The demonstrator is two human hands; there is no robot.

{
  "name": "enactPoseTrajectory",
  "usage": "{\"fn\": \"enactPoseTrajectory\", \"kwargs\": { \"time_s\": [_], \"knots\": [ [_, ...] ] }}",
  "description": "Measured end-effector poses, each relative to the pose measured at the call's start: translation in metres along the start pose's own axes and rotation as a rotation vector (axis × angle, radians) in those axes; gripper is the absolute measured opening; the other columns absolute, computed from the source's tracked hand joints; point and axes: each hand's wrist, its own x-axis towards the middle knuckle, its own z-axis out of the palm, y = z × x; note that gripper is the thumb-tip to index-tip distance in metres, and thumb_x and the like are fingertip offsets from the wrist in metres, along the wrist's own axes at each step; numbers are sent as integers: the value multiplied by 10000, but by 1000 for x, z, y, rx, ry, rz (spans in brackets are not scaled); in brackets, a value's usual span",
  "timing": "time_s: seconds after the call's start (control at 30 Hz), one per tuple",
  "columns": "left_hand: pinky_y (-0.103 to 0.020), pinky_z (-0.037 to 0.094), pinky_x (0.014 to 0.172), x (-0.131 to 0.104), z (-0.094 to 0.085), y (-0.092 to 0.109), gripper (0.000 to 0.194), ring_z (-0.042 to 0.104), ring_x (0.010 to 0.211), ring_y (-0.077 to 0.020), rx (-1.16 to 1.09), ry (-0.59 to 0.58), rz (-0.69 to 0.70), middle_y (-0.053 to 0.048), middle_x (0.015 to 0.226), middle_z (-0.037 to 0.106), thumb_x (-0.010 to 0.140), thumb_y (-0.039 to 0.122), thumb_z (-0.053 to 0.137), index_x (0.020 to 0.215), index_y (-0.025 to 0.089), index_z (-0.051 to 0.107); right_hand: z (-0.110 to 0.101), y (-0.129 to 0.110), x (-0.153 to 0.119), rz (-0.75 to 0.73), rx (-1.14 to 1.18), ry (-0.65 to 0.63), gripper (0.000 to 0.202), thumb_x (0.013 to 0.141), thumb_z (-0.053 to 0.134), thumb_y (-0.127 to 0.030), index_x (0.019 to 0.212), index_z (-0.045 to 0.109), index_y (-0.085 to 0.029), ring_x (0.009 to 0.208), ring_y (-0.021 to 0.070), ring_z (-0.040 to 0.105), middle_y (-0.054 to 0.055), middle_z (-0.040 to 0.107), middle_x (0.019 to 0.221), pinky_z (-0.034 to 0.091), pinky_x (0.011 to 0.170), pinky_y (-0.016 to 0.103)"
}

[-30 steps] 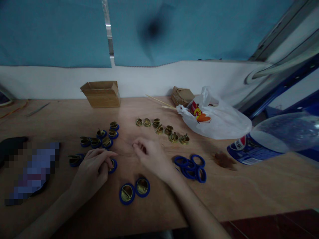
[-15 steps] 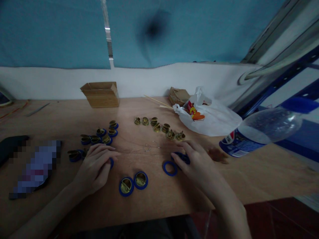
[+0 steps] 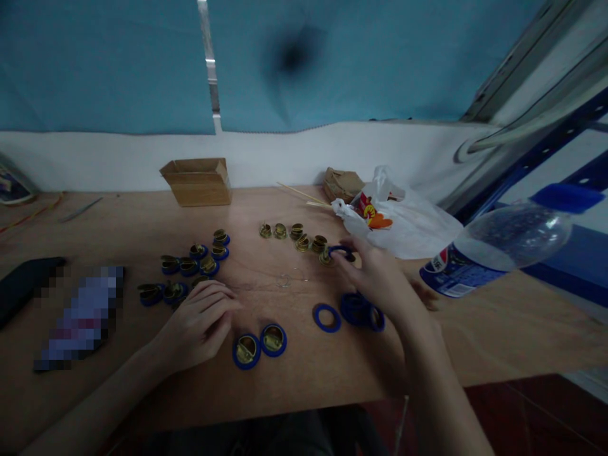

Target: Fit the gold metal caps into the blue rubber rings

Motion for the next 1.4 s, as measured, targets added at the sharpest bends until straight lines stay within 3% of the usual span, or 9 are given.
{"fn": "enactPoseTrajectory", "kwargs": {
  "time_s": [0.13, 0.33, 0.57, 0.67, 1.03, 1.27, 1.33, 1.4],
  "knots": [
    [-420, 491, 890, 0, 1, -2, 196, 599, 890, -230, 14, 2, -16, -93, 870, 672, 797, 26, 520, 924, 123, 634, 17, 11, 25, 39, -49, -107, 274, 870, 529, -350, 1023, 642, -153, 826, 317, 708, 146, 738, 968, 536, 699, 410],
    [-407, 489, 884, -1, 4, 1, 203, 604, 920, -229, 6, 10, -9, -100, 894, 682, 810, 23, 509, 953, 112, 622, 36, 14, 19, 12, -33, -118, 325, 855, 570, -386, 1077, 634, -158, 753, 268, 690, 114, 732, 943, 519, 659, 367],
    [-409, 498, 863, 0, 3, 2, 202, 605, 912, -234, 5, 5, -14, -106, 884, 683, 799, 22, 516, 945, 105, 628, 45, 22, 15, -48, -144, -51, 309, 838, 603, -381, 1059, 614, -166, 823, 306, 677, 116, 719, 905, 505, 682, 387],
    [-415, 497, 872, -1, 3, 1, 198, 608, 914, -236, 13, 10, -18, -106, 875, 684, 797, 22, 519, 940, 103, 629, 48, 25, 15, -39, -133, -30, 341, 826, 618, -369, 1092, 582, -160, 823, 304, 681, 133, 718, 980, 507, 671, 384],
    [-406, 506, 879, -2, 4, 1, 182, 620, 914, -225, 20, 27, -18, -92, 886, 686, 810, 31, 511, 914, 134, 620, 45, 22, 14, -87, -173, -62, 310, 862, 588, -376, 1098, 666, -190, 917, 305, 678, 111, 738, 971, 497, 816, 429],
    [-419, 518, 841, 0, 0, 1, 205, 633, 890, -230, -8, 67, -52, -79, 851, 690, 796, 26, 512, 909, 155, 624, 37, -2, 13, -137, 21, -12, 320, 827, 642, -398, 1073, 671, -195, 984, 333, 662, 126, 725, 1011, 508, 850, 478],
    [-373, 532, 766, 2, -2, 3, 204, 641, 831, -209, -91, 105, -133, -66, 823, 690, 811, 40, 510, 918, 166, 629, 32, -19, 10, -182, 128, 10, 310, 835, 643, -393, 1090, 665, -218, 1021, 316, 656, 113, 709, 1088, 512, 874, 459],
    [-313, 531, 679, 6, -6, 5, 172, 646, 758, -177, -248, 108, -315, -53, 815, 694, 850, 94, 516, 943, 172, 638, 25, -39, 7, -242, 220, 13, 296, 856, 633, -385, 1111, 655, -237, 1036, 294, 655, 92, 703, 1118, 515, 889, 434]
  ]
}}
